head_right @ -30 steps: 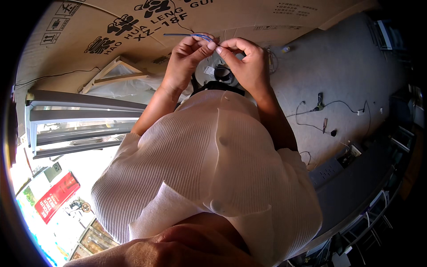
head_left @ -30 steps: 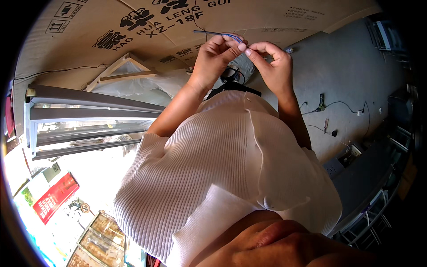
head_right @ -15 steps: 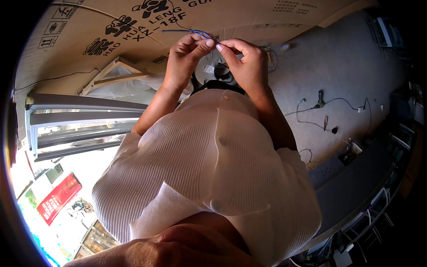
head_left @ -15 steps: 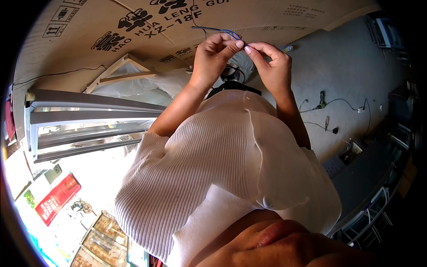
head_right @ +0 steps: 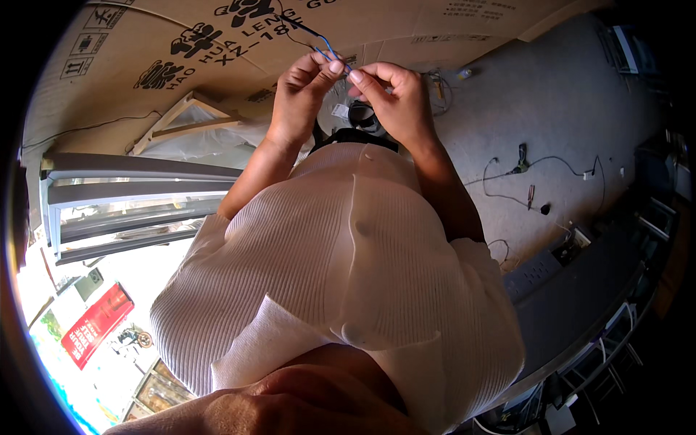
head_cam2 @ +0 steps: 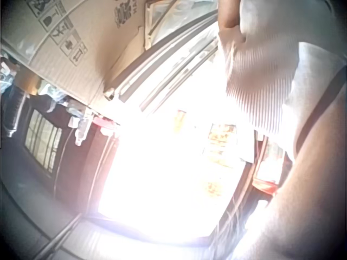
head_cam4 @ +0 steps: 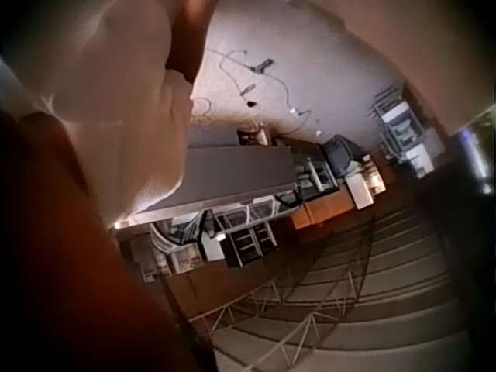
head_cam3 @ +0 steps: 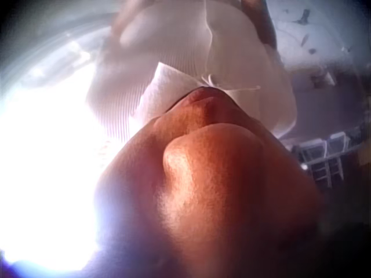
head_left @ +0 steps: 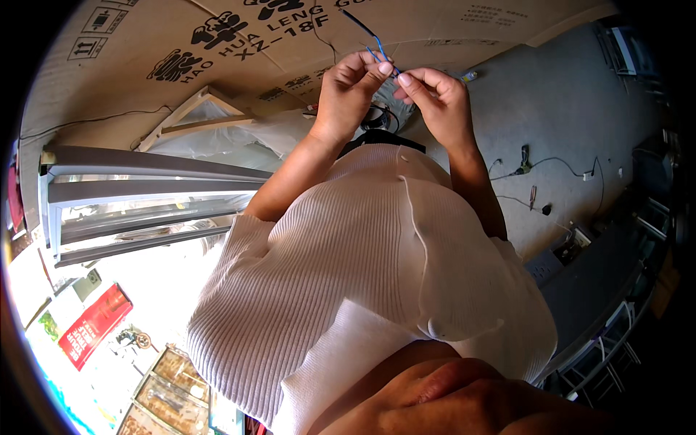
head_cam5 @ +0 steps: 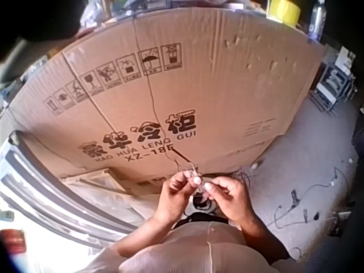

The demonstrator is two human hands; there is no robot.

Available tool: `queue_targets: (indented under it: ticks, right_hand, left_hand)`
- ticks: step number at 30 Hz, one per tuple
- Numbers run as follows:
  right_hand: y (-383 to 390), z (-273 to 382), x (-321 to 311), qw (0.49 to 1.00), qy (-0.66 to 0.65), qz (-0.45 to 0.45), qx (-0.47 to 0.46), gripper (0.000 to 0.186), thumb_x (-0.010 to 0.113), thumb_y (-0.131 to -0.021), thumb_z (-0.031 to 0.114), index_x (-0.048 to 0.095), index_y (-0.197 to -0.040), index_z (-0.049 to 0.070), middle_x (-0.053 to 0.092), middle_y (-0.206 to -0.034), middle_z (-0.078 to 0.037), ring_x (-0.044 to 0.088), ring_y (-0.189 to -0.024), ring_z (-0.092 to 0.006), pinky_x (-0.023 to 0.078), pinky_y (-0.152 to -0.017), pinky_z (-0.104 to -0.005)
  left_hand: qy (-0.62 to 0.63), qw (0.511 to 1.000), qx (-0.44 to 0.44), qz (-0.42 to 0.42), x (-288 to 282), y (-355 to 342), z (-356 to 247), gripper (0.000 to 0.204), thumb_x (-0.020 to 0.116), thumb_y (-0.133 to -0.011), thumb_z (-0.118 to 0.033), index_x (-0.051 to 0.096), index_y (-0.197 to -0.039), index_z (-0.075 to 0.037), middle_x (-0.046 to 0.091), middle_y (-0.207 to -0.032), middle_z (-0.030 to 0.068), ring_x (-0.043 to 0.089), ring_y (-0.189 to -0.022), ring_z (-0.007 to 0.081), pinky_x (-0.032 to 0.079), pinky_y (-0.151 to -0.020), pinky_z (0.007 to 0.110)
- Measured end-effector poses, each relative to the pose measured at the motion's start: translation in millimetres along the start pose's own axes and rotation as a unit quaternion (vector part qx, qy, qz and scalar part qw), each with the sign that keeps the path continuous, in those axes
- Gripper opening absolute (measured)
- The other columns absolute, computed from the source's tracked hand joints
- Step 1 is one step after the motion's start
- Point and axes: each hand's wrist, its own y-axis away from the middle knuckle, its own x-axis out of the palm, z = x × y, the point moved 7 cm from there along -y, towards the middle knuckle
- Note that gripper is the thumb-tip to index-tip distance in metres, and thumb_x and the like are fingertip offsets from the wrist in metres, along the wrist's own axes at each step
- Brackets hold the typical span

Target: The person connects wires by twisting their ends together and sliding a terminal connector onto the joined wires before using shears to trim the wire.

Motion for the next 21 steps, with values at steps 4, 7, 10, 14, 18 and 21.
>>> queue_targets:
  ticks: [4,7,10,14,18,21]
  right_hand:
    - [0,1,2,1.000,-0.008,-0.006,-0.008,0.018,0.064,-0.090,0.017,0.067,-0.089,-0.001,0.068,-0.073,-0.005,0.062,-0.066,-0.0070,0.049,-0.061,-0.0198]
    - [1,1,4,1.000,-0.012,-0.002,-0.007,0.018,0.064,-0.089,0.016,0.067,-0.089,-0.002,0.068,-0.073,-0.005,0.061,-0.065,-0.0068,0.049,-0.061,-0.0197]
    - [1,1,4,1.000,0.003,0.007,0.001,0.018,0.064,-0.089,0.016,0.067,-0.090,-0.002,0.069,-0.074,-0.005,0.061,-0.065,-0.0066,0.049,-0.061,-0.0196]
    - [3,-2,7,1.000,0.005,0.019,0.006,0.018,0.064,-0.089,0.016,0.067,-0.090,-0.002,0.068,-0.074,-0.006,0.061,-0.065,-0.0065,0.049,-0.061,-0.0197]
    - [3,-3,9,0.999,-0.007,0.040,0.020,0.023,0.061,-0.091,0.019,0.067,-0.093,-0.003,0.069,-0.077,-0.007,0.063,-0.070,-0.0081,0.050,-0.064,-0.0205]
    - [1,-7,10,0.996,-0.064,0.056,0.040,0.032,0.056,-0.095,0.025,0.065,-0.097,-0.005,0.069,-0.085,-0.010,0.066,-0.076,-0.0129,0.052,-0.067,-0.0227]
  left_hand:
    - [-0.004,1.000,-0.021,0.001,-4,1,-1,0.011,0.064,-0.090,-0.012,0.065,-0.094,-0.002,0.065,-0.089,-0.0005,0.056,-0.082,0.0054,0.044,-0.078,0.021]
    - [0.018,0.999,-0.027,0.009,-6,2,0,0.014,0.065,-0.089,-0.014,0.067,-0.095,-0.002,0.067,-0.091,0.0015,0.058,-0.085,0.0071,0.045,-0.081,0.023]
    - [0.017,0.999,-0.040,-0.027,-13,1,4,0.021,0.065,-0.090,-0.018,0.067,-0.101,-0.001,0.068,-0.094,0.0036,0.059,-0.088,0.0093,0.046,-0.084,0.024]
    - [0.000,0.999,-0.049,-0.020,-14,2,-7,0.026,0.063,-0.091,-0.025,0.067,-0.108,-0.005,0.067,-0.096,-0.0010,0.057,-0.086,0.0062,0.045,-0.084,0.023]
    - [0.023,0.998,-0.060,-0.023,-17,2,-4,0.027,0.064,-0.090,-0.025,0.067,-0.108,-0.004,0.068,-0.096,0.0008,0.059,-0.086,0.0082,0.047,-0.083,0.024]
    - [0.072,0.990,-0.112,-0.044,-23,0,5,0.025,0.065,-0.090,-0.025,0.067,-0.106,-0.006,0.068,-0.095,-0.0001,0.060,-0.084,0.0078,0.049,-0.081,0.024]
